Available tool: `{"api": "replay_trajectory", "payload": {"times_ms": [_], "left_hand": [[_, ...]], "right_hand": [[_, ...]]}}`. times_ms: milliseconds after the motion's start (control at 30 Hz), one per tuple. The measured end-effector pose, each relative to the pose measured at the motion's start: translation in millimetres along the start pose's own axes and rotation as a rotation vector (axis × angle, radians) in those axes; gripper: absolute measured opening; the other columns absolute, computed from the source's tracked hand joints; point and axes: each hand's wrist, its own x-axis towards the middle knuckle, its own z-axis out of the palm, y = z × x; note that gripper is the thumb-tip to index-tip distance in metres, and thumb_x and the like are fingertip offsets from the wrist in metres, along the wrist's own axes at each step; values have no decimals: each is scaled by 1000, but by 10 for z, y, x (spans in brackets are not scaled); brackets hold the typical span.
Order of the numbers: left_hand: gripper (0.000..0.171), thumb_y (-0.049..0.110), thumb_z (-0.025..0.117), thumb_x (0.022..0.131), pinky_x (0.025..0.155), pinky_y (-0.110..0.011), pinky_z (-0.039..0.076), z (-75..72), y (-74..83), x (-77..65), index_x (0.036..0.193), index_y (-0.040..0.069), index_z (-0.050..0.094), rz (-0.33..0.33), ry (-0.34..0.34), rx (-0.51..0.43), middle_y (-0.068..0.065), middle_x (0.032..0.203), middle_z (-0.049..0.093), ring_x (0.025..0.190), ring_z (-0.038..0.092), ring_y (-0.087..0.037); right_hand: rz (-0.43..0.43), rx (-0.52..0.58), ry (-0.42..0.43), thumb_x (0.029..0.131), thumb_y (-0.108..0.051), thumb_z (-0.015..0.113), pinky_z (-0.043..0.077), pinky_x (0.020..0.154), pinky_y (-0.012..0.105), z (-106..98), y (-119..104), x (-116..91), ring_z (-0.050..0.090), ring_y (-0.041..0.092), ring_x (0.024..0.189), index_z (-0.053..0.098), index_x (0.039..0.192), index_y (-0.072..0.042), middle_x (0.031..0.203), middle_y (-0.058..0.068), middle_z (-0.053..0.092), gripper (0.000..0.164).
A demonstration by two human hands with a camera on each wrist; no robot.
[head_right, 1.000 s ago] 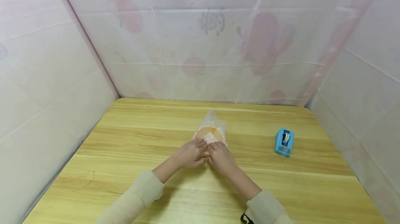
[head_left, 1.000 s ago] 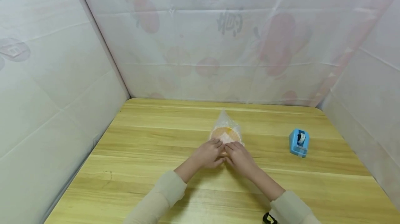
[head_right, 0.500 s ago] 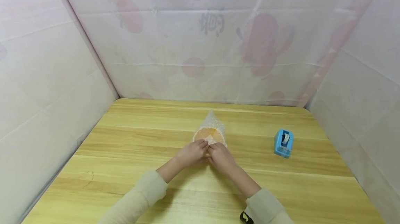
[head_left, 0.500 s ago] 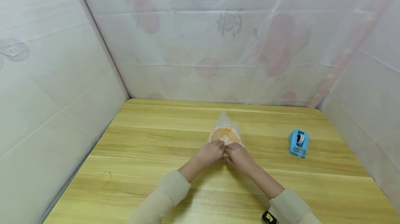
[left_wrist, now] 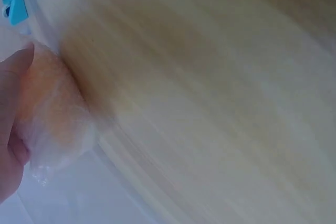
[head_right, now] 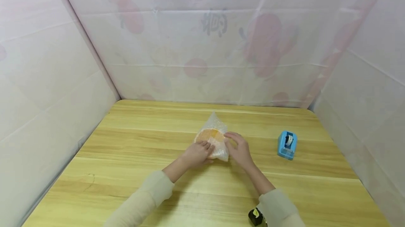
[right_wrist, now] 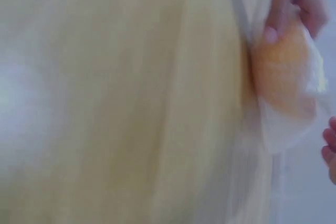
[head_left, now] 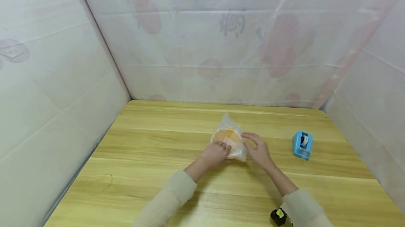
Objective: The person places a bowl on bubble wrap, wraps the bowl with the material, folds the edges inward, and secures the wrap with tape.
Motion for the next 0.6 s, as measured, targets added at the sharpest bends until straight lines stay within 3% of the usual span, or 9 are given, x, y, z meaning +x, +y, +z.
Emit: {"api": "replay_trajectory", "payload": {"times_ms": [167, 267, 400, 600], "left_hand": [[52, 52, 45, 92, 102, -24, 41, 33, -20, 7, 133, 20, 50, -2, -4, -60, 0, 128, 59, 115, 57, -12], [47, 50, 45, 93, 95, -23, 45, 34, -28, 15, 129, 21, 54, 10, 0, -85, 3, 118, 64, 105, 61, -11], [43, 47, 43, 94, 90, -24, 48, 9, -35, 20, 128, 23, 55, 27, -29, -95, 4, 111, 66, 98, 63, -11], [43, 46, 42, 94, 92, -24, 47, -70, -22, -9, 130, 24, 53, 54, -83, -105, 3, 120, 64, 104, 63, -11]], "right_hand": [[425, 216, -55, 98, -17, 43, 37, 106, 45, -102, 81, 142, 43, 36, 125, 43, 133, 3, 137, 24, 44, 41], [588, 381, -79, 100, -19, 38, 29, 112, 41, -135, 132, 229, 33, 36, 133, 29, 141, 4, 146, 24, 30, 49], [702, 577, -108, 101, -18, 31, 22, 115, 42, -146, 197, 313, 25, 40, 137, 14, 145, 6, 149, 28, 18, 53], [776, 652, -197, 102, -23, 27, 17, 116, 44, -164, 259, 404, 17, 41, 139, -1, 145, 7, 150, 31, 8, 60]]}}
